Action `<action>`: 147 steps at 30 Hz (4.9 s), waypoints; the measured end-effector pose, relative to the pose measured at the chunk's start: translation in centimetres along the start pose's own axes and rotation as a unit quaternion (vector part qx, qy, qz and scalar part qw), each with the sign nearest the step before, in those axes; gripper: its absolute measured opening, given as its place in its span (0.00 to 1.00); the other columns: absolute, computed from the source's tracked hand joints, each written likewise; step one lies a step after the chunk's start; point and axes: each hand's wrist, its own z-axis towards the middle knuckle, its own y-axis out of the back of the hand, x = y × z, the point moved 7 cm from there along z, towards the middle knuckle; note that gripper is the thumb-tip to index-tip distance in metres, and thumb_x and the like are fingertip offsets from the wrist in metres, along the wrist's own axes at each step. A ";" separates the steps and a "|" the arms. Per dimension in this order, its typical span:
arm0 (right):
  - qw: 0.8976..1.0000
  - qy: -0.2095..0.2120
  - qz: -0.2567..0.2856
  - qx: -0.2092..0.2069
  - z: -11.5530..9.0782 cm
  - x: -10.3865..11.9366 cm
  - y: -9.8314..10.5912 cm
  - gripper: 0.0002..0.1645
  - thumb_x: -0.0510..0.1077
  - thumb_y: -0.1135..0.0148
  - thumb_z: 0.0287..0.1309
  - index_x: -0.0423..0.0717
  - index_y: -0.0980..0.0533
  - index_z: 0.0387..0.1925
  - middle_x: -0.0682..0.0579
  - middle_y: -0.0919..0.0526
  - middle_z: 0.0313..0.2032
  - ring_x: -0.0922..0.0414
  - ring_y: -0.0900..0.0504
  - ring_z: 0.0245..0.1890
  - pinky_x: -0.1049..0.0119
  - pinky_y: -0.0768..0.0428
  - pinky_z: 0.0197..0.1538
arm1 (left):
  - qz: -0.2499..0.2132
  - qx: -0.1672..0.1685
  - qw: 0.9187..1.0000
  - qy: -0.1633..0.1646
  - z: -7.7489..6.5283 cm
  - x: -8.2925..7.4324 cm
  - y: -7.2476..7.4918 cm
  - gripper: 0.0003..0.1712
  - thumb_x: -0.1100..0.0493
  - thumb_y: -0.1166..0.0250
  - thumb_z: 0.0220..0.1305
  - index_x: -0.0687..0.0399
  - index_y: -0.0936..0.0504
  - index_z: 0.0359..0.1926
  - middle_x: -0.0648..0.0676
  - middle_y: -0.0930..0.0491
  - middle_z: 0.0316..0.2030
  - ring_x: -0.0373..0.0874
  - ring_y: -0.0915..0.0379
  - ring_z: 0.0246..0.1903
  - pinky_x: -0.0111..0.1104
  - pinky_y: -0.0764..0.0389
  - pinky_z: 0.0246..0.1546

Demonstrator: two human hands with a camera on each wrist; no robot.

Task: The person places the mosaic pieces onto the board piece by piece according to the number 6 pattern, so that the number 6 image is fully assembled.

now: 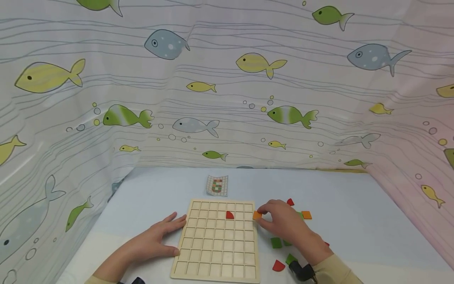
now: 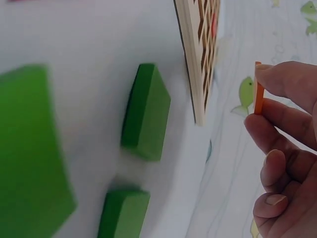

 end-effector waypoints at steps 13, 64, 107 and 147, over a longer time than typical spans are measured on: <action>0.999 0.025 -0.016 0.022 3.4 2.7 -1.9 0.13 0.52 0.27 0.55 0.54 0.14 0.41 0.66 0.18 0.37 0.62 0.21 0.42 0.64 0.21 0.46 | -0.007 0.000 1.000 -0.008 0.1 -0.1 0.0 0.50 0.37 0.27 0.50 0.48 0.32 0.72 0.43 0.40 0.72 0.57 0.60 0.75 0.68 0.52 0.62; 0.988 0.116 -0.028 0.093 7.7 8.1 -6.6 0.12 0.50 0.29 0.58 0.47 0.11 0.38 0.61 0.21 0.27 0.66 0.30 0.27 0.70 0.27 0.31 | -0.005 0.001 1.000 -0.013 -0.1 0.0 -0.1 0.51 0.36 0.27 0.50 0.48 0.32 0.72 0.42 0.41 0.73 0.55 0.61 0.75 0.65 0.50 0.63; 0.997 -0.037 0.036 0.059 2.6 -4.2 -1.2 0.20 0.47 0.28 0.56 0.49 0.16 0.51 0.59 0.18 0.42 0.60 0.23 0.38 0.61 0.22 0.42 | -0.005 -0.004 1.000 -0.014 0.0 -0.1 -0.1 0.51 0.37 0.26 0.49 0.48 0.32 0.72 0.43 0.40 0.73 0.56 0.60 0.75 0.66 0.50 0.63; 0.996 -0.042 -0.036 0.070 0.8 -10.9 1.0 0.13 0.37 0.28 0.54 0.41 0.15 0.44 0.53 0.18 0.37 0.52 0.20 0.40 0.51 0.20 0.45 | -0.010 -0.003 1.000 -0.008 0.0 -0.1 -0.2 0.52 0.36 0.26 0.48 0.46 0.32 0.72 0.42 0.39 0.72 0.55 0.60 0.75 0.66 0.50 0.63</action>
